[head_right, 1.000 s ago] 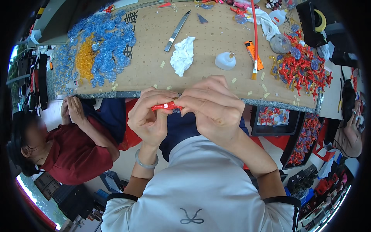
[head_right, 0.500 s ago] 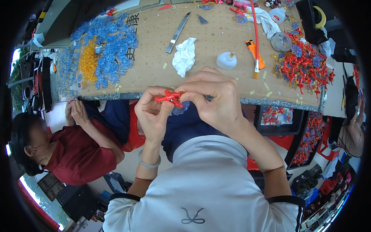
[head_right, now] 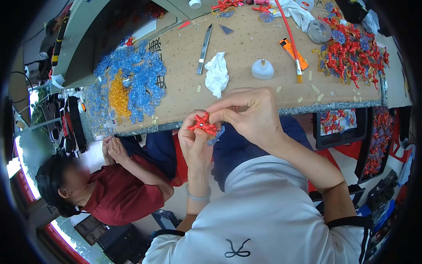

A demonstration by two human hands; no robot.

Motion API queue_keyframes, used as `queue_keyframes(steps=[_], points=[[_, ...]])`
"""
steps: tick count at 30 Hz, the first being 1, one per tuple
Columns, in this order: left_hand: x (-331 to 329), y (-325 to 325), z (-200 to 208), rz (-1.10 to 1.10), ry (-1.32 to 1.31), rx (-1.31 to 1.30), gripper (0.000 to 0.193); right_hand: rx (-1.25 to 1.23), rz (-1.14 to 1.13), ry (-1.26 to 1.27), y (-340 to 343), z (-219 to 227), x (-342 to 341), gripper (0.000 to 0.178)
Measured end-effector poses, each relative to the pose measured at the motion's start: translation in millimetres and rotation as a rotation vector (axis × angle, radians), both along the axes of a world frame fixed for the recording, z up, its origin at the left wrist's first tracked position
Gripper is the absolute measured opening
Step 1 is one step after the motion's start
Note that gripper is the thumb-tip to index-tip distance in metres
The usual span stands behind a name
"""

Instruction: Apply glue and attach small plastic components to assemble toy figurines.

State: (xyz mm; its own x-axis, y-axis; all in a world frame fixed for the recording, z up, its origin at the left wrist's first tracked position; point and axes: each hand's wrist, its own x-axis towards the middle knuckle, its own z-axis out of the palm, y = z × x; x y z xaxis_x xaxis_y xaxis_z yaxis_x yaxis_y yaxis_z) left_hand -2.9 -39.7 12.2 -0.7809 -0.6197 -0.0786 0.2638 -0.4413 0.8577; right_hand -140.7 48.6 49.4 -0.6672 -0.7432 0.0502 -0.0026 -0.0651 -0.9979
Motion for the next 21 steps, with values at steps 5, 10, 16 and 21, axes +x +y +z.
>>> queue_keyframes(steps=[5,10,16,21], points=[[4,2,1,0.003,-0.022,-0.059,0.043,-0.012,0.000,-0.070,4,5,3,0.012],[6,5,4,0.040,-0.083,-0.134,0.046,-0.001,-0.016,-0.014,7,7,5,0.012],[7,5,10,0.073,-0.107,-0.262,0.046,-0.032,-0.036,0.062,8,8,9,0.012],[10,2,17,0.053,-0.115,-0.359,0.041,-0.061,-0.021,0.137,11,12,9,0.010]])
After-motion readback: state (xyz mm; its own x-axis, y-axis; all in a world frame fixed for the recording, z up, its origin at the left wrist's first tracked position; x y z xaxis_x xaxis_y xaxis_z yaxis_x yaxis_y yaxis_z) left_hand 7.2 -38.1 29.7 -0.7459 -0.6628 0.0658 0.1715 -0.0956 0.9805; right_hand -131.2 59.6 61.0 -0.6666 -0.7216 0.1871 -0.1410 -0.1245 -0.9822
